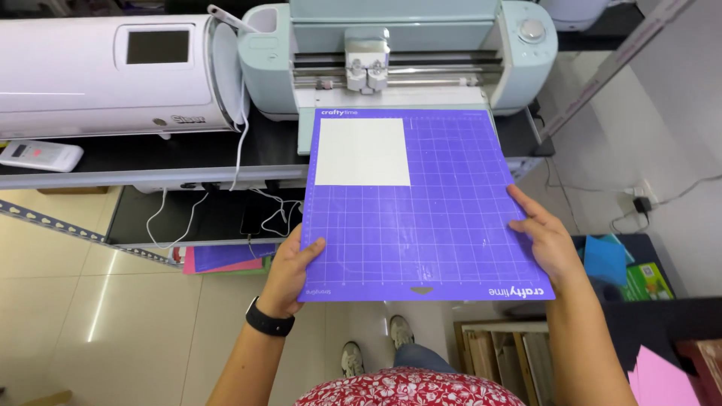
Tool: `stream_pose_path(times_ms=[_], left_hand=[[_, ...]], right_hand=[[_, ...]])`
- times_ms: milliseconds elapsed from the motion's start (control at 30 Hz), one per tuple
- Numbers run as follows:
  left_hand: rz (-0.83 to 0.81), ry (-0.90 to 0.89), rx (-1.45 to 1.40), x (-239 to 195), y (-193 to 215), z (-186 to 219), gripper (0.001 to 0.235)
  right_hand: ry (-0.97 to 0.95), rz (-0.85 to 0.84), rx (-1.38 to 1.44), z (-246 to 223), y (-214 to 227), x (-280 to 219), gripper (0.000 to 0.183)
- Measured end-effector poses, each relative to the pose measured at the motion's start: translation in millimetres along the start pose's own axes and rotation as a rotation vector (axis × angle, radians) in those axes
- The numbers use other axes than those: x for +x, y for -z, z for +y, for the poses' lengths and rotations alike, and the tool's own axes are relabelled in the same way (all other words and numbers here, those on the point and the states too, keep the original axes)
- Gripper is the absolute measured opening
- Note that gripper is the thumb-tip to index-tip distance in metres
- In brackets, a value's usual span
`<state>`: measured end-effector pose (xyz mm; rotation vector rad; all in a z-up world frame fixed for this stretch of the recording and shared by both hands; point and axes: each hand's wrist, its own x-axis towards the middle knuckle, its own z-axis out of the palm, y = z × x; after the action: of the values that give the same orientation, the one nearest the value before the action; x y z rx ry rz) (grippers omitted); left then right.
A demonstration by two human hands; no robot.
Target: Operating a craft cutting machine to cut shapes out of paper, including loading the mat and peeling the finished product.
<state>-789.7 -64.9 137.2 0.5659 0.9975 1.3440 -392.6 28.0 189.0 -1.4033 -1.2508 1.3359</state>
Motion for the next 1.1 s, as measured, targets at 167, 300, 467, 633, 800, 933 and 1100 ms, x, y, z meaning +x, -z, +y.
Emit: stream_pose_path(times_ms=[167,300,467,633,800,933,1100], left_hand=[[-0.023,0.029,-0.042,12,-8,5,0.044],[0.010,0.051,0.054,4,-31,12,0.055],[0.043,0.051,0.028,14,-32,7,0.049],[0.055,0.068,0.010,30,-22,12,0.047],[0.071,0.042,0.057,45,-24,23,0.052],[0.077,0.076,0.077,54,-20,13,0.053],[0.114,0.065,0.077,56,-13,1,0.051]], right_hand=[[-0.032,-0.047,-0.021,-15,4,29,0.073],[-0.295,0.063,-0.016,-50,0,25,0.066],[-0.293,0.046,0.021,-42,1,40,0.068],[-0.288,0.058,0.090,-22,1,57,0.069],[-0.269,0.016,0.151,-9,-4,72,0.071],[-0.264,-0.020,0.187,-6,-4,84,0.074],[-0.217,-0.245,-0.186,-17,8,111,0.070]])
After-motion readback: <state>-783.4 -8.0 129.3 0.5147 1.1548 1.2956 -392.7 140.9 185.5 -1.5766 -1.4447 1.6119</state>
